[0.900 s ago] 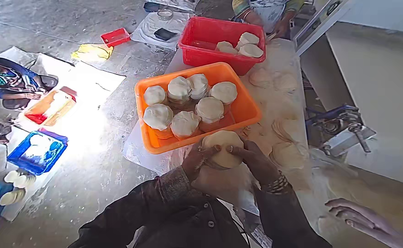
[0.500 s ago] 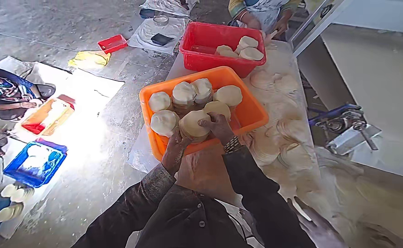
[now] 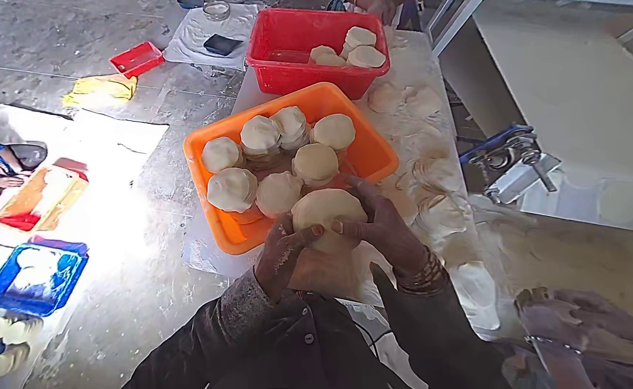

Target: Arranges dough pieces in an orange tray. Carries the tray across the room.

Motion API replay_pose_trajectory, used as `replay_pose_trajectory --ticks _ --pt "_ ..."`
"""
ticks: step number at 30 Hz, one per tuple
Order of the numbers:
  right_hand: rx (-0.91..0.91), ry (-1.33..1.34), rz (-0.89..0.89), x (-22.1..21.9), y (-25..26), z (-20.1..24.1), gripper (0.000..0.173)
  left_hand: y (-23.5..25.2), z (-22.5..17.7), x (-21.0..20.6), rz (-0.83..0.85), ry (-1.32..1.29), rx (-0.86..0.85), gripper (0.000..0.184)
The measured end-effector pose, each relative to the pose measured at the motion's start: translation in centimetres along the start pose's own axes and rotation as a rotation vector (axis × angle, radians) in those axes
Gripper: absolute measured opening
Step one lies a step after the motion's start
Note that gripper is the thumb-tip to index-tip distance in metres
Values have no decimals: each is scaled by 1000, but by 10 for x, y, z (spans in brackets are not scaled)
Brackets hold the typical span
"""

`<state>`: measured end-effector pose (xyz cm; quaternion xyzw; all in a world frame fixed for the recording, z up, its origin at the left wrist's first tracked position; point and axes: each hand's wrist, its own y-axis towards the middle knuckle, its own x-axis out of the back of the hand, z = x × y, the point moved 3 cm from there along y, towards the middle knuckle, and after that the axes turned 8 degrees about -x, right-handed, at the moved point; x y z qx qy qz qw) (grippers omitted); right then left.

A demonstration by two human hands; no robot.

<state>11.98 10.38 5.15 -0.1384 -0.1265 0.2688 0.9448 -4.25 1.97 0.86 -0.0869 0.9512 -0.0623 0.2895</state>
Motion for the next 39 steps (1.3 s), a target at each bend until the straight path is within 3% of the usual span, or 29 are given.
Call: replay_pose_trajectory --ticks 1,3,5,7,10,13,14,17,19,21,24,26,29,31,34,39 --pt "-70 11 41 8 -4 -18 82 -1 13 -5 19 32 43 46" --pt "-188 36 80 22 -6 -56 62 4 43 -8 100 199 97 54" --pt "-210 -78 61 33 -9 -81 55 13 68 -5 216 415 68 58" --pt "-120 -260 -42 38 -21 -91 62 24 85 -3 356 504 -84 57" --pt "-44 -461 -198 33 -32 -113 75 41 115 4 484 394 -223 59" --pt "-310 -638 -121 22 -15 -141 69 50 157 16 404 384 -198 55" --pt "-313 -663 -117 20 -10 -144 64 51 167 19 331 384 -217 53" --pt "-6 -623 -269 17 -19 -138 57 51 176 11 75 259 -262 69" --pt "216 -514 -397 21 -31 -146 58 53 181 0 -1 151 -278 76" --pt "203 -513 -401 24 -35 -158 68 56 186 -9 -47 144 -291 73" --pt "16 -686 -294 24 -18 -151 55 62 193 -17 -166 221 -279 63" --pt "-14 -678 -254 30 -16 -139 50 64 197 -15 -183 186 -299 66" --pt "195 -515 -397 38 -36 -144 49 64 192 -16 -161 163 -314 70" --pt "120 -544 -332 42 -36 -145 61 69 198 -21 -154 145 -313 68" --pt "-89 -688 -175 39 -24 -136 57 71 209 -20 -176 155 -348 64" --pt "40 -404 -346 44 -42 -131 63 65 186 -25 -129 262 -289 66"
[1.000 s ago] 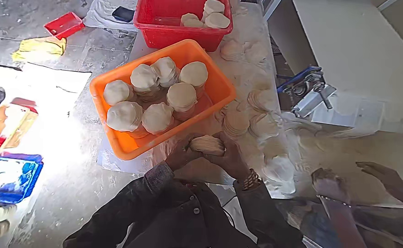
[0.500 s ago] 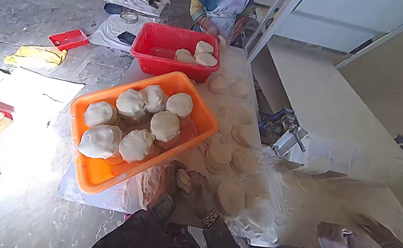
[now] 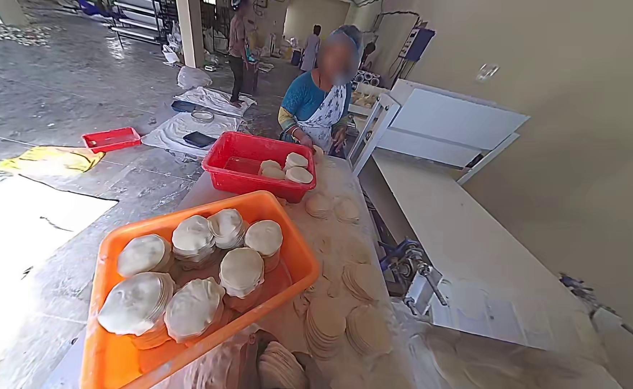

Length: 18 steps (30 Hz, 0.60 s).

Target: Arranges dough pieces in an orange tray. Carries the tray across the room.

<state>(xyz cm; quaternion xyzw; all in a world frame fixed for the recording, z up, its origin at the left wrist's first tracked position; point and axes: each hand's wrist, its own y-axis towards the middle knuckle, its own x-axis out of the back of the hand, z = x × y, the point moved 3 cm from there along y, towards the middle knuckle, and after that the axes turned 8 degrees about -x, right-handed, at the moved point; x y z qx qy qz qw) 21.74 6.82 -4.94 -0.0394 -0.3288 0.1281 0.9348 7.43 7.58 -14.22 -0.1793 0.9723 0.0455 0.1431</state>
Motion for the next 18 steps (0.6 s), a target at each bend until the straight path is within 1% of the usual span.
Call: replay_pose_trajectory --ticks 1,2,3,4,6,8,9,10,11,12,13,15,17,18 --pt "-20 -51 34 -4 1 -8 68 -1 5 0 2 -5 2 64" --pt "-47 -130 87 -9 4 -14 68 -3 7 -2 -7 6 -2 61" --pt "-62 -212 138 -15 9 -19 63 -5 11 -2 -25 20 -14 59" --pt "-62 -252 152 -18 13 -21 60 -5 13 -1 -31 25 -33 60" --pt "-56 -169 124 -13 13 -12 56 -2 6 2 15 30 -42 64" --pt "-96 -23 43 3 -4 21 55 -7 -15 1 41 49 -29 65" --pt "-136 13 41 11 -8 36 56 -7 -26 -2 49 86 -14 63" --pt "-103 15 24 9 -9 31 57 -8 -31 -5 64 124 18 60" --pt "-31 -11 10 -1 -5 9 58 -10 -32 -6 86 161 72 61" --pt "-10 -80 26 -11 0 -12 57 -11 -33 -9 81 181 117 58" --pt "-15 -137 63 -16 4 -21 57 -11 -29 -10 68 175 122 56" --pt "-3 -172 125 -13 8 -20 54 -8 -11 -6 68 137 68 57" --pt "99 -95 45 -15 0 -26 49 -10 17 9 109 124 -43 65" --pt "153 -57 1 -17 -2 -34 48 -11 18 10 124 139 -55 66"
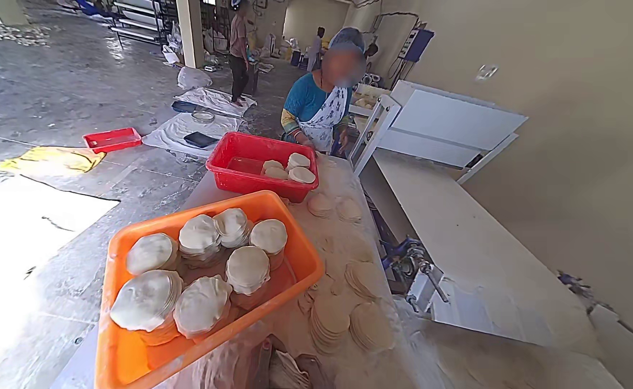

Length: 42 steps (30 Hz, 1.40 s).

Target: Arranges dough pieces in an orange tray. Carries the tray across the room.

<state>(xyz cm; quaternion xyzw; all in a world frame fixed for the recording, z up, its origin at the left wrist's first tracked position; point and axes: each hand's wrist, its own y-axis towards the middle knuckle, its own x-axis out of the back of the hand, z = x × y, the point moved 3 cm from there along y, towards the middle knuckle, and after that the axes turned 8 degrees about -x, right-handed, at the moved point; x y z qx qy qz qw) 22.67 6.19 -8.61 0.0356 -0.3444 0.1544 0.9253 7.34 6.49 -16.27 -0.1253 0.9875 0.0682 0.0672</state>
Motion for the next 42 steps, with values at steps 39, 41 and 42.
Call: replay_pose_trajectory --ticks 39,41,42 --pt "-68 126 273 -67 155 173 54 41 -161 149 -293 202 76 68" --pt "-51 108 230 -64 157 176 51 39 -158 146 -298 161 54 72" --pt "-42 79 220 -63 160 178 50 40 -157 144 -293 147 45 75"
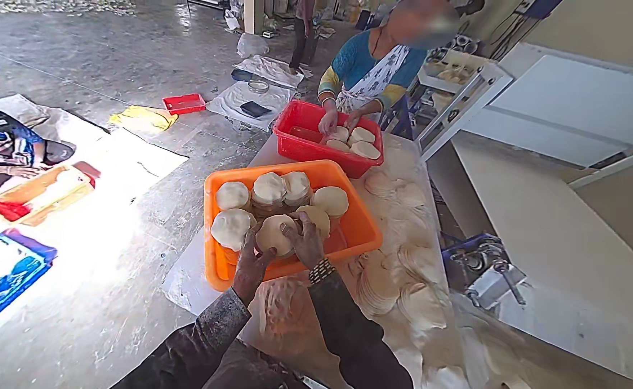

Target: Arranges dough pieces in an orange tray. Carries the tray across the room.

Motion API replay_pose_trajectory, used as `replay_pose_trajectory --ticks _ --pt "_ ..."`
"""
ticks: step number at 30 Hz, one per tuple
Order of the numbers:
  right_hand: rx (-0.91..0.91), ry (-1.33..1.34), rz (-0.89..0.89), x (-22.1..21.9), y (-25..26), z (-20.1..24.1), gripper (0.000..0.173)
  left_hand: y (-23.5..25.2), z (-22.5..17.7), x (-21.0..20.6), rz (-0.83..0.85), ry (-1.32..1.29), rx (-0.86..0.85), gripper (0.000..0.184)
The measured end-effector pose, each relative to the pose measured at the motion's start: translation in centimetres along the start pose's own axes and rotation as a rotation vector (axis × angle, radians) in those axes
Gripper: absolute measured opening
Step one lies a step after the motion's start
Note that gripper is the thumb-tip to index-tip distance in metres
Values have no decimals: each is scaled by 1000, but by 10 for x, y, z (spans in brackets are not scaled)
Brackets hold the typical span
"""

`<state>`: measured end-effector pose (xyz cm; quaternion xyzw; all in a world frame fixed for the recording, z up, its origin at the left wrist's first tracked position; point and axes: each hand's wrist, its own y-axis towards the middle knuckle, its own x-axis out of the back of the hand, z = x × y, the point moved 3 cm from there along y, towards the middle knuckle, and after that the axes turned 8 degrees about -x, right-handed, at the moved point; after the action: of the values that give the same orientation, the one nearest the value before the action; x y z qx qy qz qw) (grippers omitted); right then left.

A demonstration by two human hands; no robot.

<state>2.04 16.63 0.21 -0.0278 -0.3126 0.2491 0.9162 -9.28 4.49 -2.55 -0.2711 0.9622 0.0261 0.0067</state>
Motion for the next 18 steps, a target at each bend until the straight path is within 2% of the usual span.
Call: replay_pose_trajectory --ticks 4,8,10,12,15,18 --pt "-12 -356 -13 2 -4 17 51 -1 -3 -4 96 18 13 84" --pt "51 -611 -177 -2 -11 25 43 -13 -12 10 206 105 37 84" --pt "206 -572 -289 -3 -12 19 36 -20 -18 21 227 119 -3 76" --pt "401 -501 -377 -6 -17 13 30 -28 -22 36 216 126 -99 58" --pt "574 -507 -351 -18 -27 9 29 -33 -25 62 95 70 -252 29" --pt "619 -578 -328 -26 -31 3 30 -31 -26 90 -84 27 -370 25"
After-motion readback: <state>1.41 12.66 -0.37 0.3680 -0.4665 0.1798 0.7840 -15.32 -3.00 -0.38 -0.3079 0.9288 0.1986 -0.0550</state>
